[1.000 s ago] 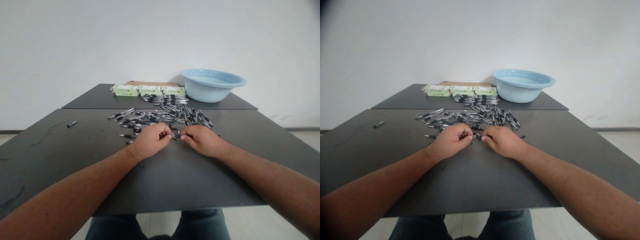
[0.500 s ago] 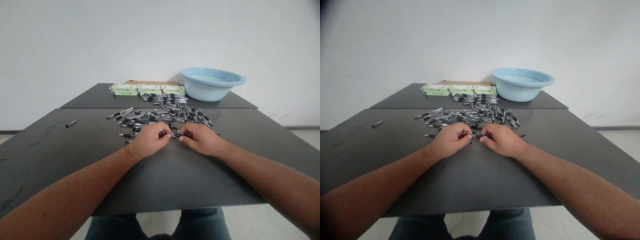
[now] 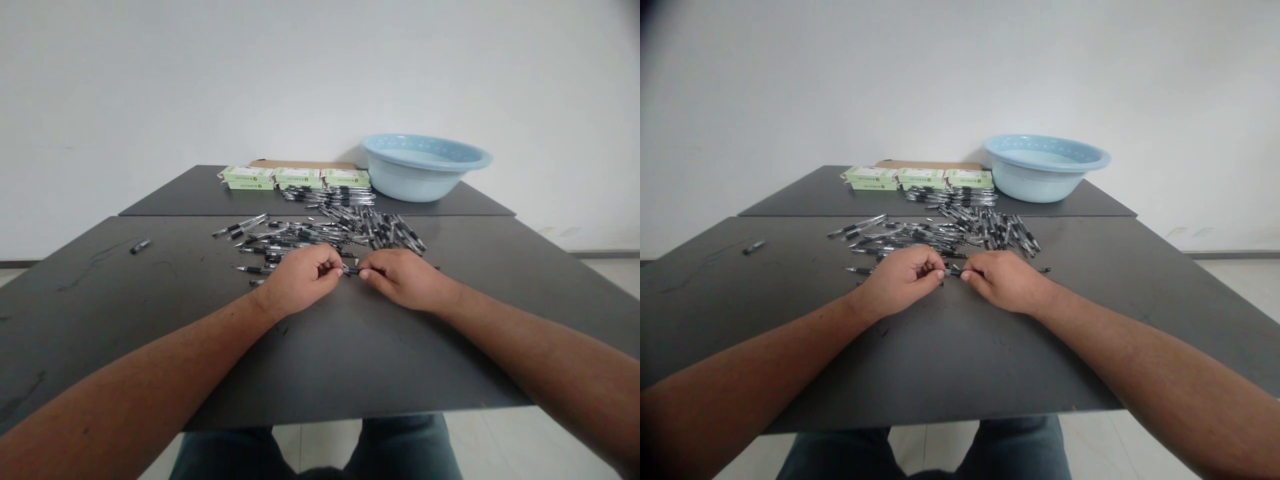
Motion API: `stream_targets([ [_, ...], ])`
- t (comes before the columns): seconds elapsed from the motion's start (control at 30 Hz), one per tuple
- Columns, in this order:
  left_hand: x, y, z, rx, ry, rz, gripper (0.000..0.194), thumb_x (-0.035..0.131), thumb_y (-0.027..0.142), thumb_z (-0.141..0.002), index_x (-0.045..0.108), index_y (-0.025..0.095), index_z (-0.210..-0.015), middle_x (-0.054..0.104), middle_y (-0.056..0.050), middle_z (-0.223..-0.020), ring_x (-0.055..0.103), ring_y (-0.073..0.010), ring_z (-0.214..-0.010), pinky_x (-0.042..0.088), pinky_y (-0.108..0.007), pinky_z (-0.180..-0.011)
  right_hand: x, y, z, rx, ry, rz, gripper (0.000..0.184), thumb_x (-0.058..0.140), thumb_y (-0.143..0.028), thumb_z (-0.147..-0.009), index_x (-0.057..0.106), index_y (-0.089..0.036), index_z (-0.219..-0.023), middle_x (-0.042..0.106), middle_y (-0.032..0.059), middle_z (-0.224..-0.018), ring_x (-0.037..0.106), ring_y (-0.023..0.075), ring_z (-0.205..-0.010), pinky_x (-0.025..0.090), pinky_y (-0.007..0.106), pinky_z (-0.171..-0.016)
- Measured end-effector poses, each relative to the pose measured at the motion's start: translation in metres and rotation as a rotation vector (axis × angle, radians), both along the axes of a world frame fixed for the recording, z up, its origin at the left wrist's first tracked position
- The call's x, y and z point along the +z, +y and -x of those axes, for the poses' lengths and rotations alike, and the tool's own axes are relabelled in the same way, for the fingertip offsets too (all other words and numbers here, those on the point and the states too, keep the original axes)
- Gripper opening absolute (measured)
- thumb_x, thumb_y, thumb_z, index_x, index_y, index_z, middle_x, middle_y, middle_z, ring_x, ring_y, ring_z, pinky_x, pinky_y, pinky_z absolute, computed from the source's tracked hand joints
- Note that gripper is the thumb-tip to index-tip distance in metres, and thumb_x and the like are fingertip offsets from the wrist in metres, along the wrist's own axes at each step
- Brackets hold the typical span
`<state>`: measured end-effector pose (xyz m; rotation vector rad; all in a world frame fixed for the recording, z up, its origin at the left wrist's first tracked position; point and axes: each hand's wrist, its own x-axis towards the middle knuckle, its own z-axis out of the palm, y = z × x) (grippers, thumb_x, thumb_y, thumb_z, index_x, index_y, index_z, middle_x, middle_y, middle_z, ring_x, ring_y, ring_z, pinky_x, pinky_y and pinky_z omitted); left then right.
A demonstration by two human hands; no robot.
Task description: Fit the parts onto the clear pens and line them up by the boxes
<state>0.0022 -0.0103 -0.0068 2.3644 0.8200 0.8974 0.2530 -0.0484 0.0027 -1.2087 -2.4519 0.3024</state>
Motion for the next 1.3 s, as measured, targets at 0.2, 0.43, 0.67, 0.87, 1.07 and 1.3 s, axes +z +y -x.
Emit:
stream_targets([
  [0.2, 0.001, -0.0001, -0.0003, 0.004, 0.017, -0.003, 0.006, 0.064, 0.017, -0.09, 0.069, 0.019, -0.089, 0.071, 0.001, -0.081, 0.064, -0.0126, -0.071, 0.048, -0.025, -0.069, 0.0005, -0.0009, 0.0007, -0.059, 0.037, -0.019, 0.012, 0.063, -0.03, -0.098, 0.069, -0.019, -0.101, 0.075, 0.0059, -0.09, 0.069, 0.0203, -0.081, 0.048, 0.031, -0.075],
  [0.43, 0.001, -0.0004, 0.0004, 0.012, 0.02, 0.007, 0.006, 0.063, 0.017, -0.09, 0.069, 0.019, -0.089, 0.071, 0.001, -0.081, 0.064, -0.0127, -0.071, 0.048, -0.025, -0.069, 0.0015, -0.0008, 0.0015, -0.042, 0.032, -0.033, 0.013, 0.062, -0.03, -0.099, 0.068, -0.02, -0.101, 0.074, 0.0057, -0.09, 0.069, 0.0202, -0.082, 0.048, 0.031, -0.075],
  [0.67, 0.0015, -0.0007, -0.0002, 0.001, 0.008, 0.001, 0.006, 0.064, 0.017, -0.091, 0.069, 0.019, -0.088, 0.07, 0.001, -0.079, 0.063, -0.0122, -0.071, 0.047, -0.025, -0.068, 0.0013, -0.0012, 0.0017, -0.015, 0.007, -0.013, 0.019, 0.054, -0.03, -0.103, 0.069, -0.019, -0.098, 0.074, 0.0065, -0.089, 0.069, 0.0208, -0.084, 0.047, 0.032, -0.078],
  [0.87, 0.0011, -0.0002, 0.0003, 0.004, 0.016, 0.007, 0.006, 0.064, 0.016, -0.09, 0.069, 0.019, -0.089, 0.07, 0.002, -0.08, 0.063, -0.0123, -0.071, 0.047, -0.025, -0.068, 0.0008, -0.0014, 0.001, -0.063, 0.035, -0.028, 0.012, 0.065, -0.03, -0.097, 0.068, -0.02, -0.1, 0.073, 0.005, -0.088, 0.067, 0.0197, -0.08, 0.047, 0.03, -0.073],
  [1.07, 0.0019, -0.0011, -0.0003, 0.006, 0.007, 0.022, 0.006, 0.064, 0.017, -0.09, 0.069, 0.019, -0.089, 0.071, 0.001, -0.081, 0.064, -0.0126, -0.072, 0.047, -0.025, -0.068, 0.0011, -0.0009, 0.0012, -0.016, 0.03, -0.016, 0.016, 0.057, -0.029, -0.102, 0.07, -0.02, -0.103, 0.076, 0.0074, -0.094, 0.07, 0.0212, -0.087, 0.05, 0.032, -0.08],
  [1.3, 0.0006, 0.0005, -0.0001, 0.003, 0.013, 0.005, 0.006, 0.064, 0.017, -0.09, 0.069, 0.019, -0.089, 0.071, 0.001, -0.081, 0.064, -0.0125, -0.071, 0.048, -0.025, -0.069, 0.0009, -0.0003, 0.0003, -0.001, 0.002, -0.008, 0.019, 0.053, -0.029, -0.103, 0.069, -0.02, -0.101, 0.075, 0.0068, -0.092, 0.069, 0.0215, -0.087, 0.049, 0.033, -0.08],
])
